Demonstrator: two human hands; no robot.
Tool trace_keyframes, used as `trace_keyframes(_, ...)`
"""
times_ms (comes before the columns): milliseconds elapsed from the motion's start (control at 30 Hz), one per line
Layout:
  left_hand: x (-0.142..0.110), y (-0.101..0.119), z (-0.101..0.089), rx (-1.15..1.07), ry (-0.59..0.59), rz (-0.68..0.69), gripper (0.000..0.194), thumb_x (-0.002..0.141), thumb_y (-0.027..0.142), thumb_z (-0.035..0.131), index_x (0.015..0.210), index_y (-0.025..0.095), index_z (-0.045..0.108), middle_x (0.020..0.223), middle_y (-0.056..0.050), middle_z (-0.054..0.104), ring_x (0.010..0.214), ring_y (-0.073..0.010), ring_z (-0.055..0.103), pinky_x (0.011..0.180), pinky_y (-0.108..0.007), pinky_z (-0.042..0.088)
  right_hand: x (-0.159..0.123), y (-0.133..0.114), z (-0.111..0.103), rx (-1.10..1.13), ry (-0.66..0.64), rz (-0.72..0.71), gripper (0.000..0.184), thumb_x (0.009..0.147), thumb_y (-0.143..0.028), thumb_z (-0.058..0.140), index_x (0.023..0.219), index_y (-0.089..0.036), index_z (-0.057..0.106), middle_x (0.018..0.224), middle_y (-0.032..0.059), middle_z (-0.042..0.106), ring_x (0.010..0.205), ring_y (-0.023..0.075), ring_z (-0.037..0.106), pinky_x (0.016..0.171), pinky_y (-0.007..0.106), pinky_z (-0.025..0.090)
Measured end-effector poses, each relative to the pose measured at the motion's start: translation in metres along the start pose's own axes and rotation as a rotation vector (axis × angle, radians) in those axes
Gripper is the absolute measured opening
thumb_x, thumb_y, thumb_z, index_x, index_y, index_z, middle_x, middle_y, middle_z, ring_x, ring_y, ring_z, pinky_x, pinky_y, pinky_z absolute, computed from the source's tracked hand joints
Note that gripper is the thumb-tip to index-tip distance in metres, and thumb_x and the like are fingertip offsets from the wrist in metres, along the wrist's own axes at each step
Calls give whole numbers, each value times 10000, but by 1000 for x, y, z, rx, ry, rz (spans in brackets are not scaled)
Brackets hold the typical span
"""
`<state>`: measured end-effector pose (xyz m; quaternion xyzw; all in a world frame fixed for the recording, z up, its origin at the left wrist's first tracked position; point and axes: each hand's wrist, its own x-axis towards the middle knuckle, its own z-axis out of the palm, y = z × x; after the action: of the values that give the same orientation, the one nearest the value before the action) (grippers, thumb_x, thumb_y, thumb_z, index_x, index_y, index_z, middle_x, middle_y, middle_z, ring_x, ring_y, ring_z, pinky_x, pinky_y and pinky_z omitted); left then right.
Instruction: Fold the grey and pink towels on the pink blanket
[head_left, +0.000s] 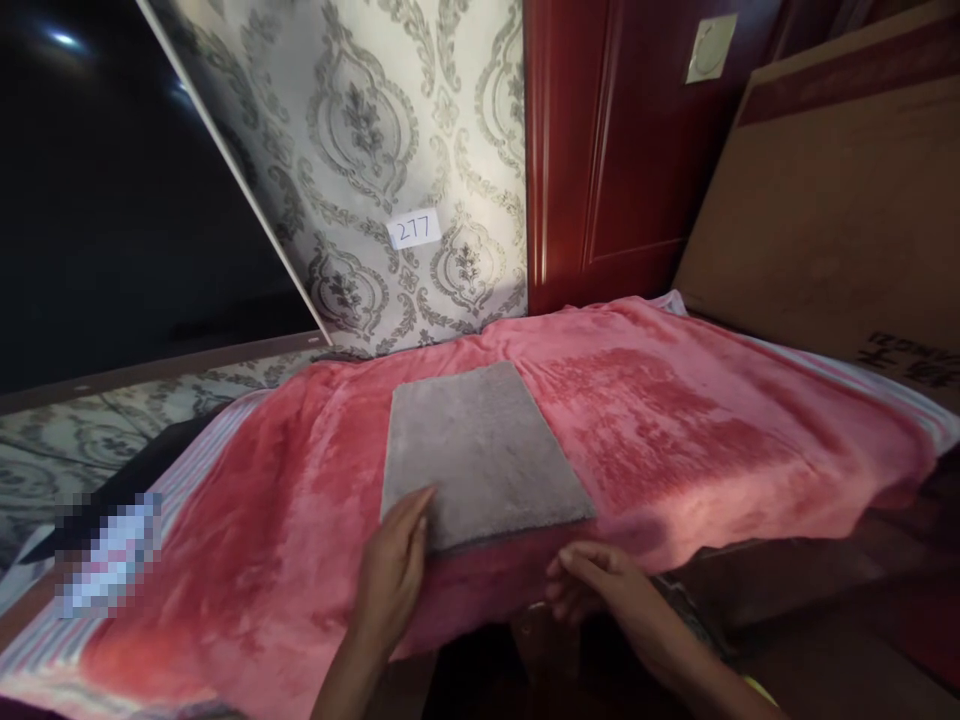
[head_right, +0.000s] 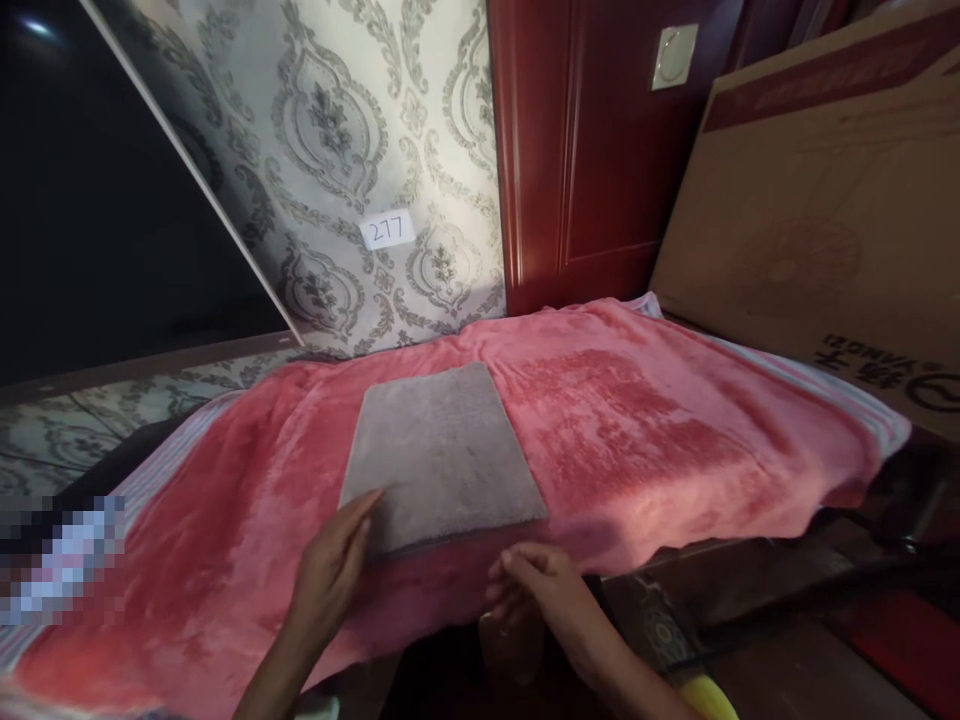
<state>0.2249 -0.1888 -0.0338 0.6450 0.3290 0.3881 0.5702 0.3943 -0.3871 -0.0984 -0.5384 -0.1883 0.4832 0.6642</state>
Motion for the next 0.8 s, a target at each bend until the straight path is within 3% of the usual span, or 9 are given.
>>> trace_keyframes(67, 7, 6, 15, 73, -250, 38, 308, 772, 107, 706, 1027, 261, 785, 1241, -80, 709, 1300, -263, 555, 1243, -390, 198, -1, -13, -2, -211, 18, -191, 484, 807, -662, 667, 763, -180, 697, 685, 62, 688, 607, 185, 647, 562, 291, 496)
trace_keyframes(167, 24, 8, 31, 264, -553, 188, 406, 840, 234, 681, 1241, 297, 701, 1443, -72, 578, 1413, -267, 446, 1257, -456, 126, 14, -32, 6, -563, 73, -584, 349, 939, -490, 555, 788, -209, 696, 771, 59, 689, 740, 203, 640, 669, 328, 499)
trace_keyframes(300, 44, -10, 42, 509, -722, 369, 454, 876, 331, 652, 1329, 322, 630, 1510, -70, 504, 1448, -265, 401, 1246, -513, 137, 46, -33, 18, -962, -24, -899, 223, 961, -223, 468, 930, -215, 688, 967, 74, 684, 936, 232, 604, 830, 390, 479)
trace_keyframes(467, 53, -30, 42, 691, -828, 434, 521, 940, 399, 553, 1453, 335, 497, 1583, -70, 397, 1504, -245, 286, 1249, -529, 79, 61, -13, 18, -1184, 28, -998, 188, 949, -138, 467, 901, -187, 641, 948, 80, 637, 920, 240, 550, 798, 394, 458)
trace_keyframes(633, 79, -21, 40, 751, -918, 468, 497, 957, 419, 522, 1452, 399, 481, 1597, -51, 377, 1507, -270, 278, 1227, -599, 52, 59, -27, 24, -1245, -7, -975, 189, 944, -138, 469, 871, -182, 638, 893, 68, 637, 882, 225, 557, 801, 386, 475)
trace_keyframes(700, 96, -19, 41, 733, -905, 505, 473, 957, 434, 520, 1429, 419, 504, 1585, -45, 403, 1499, -275, 299, 1225, -603, 58, 62, -31, 27, -1287, -62, -974, 166, 936, -182, 514, 998, -187, 669, 1019, 82, 669, 980, 239, 573, 898, 419, 477)
trace_keyframes(800, 120, -21, 43, 797, -896, 513, 490, 949, 436, 526, 1436, 399, 503, 1590, -53, 394, 1506, -280, 282, 1226, -597, 42, 70, -24, 29, -1394, -135, -997, 391, 916, -222, 565, 1305, -219, 608, 1356, 91, 601, 1264, 271, 497, 1086, 484, 394)
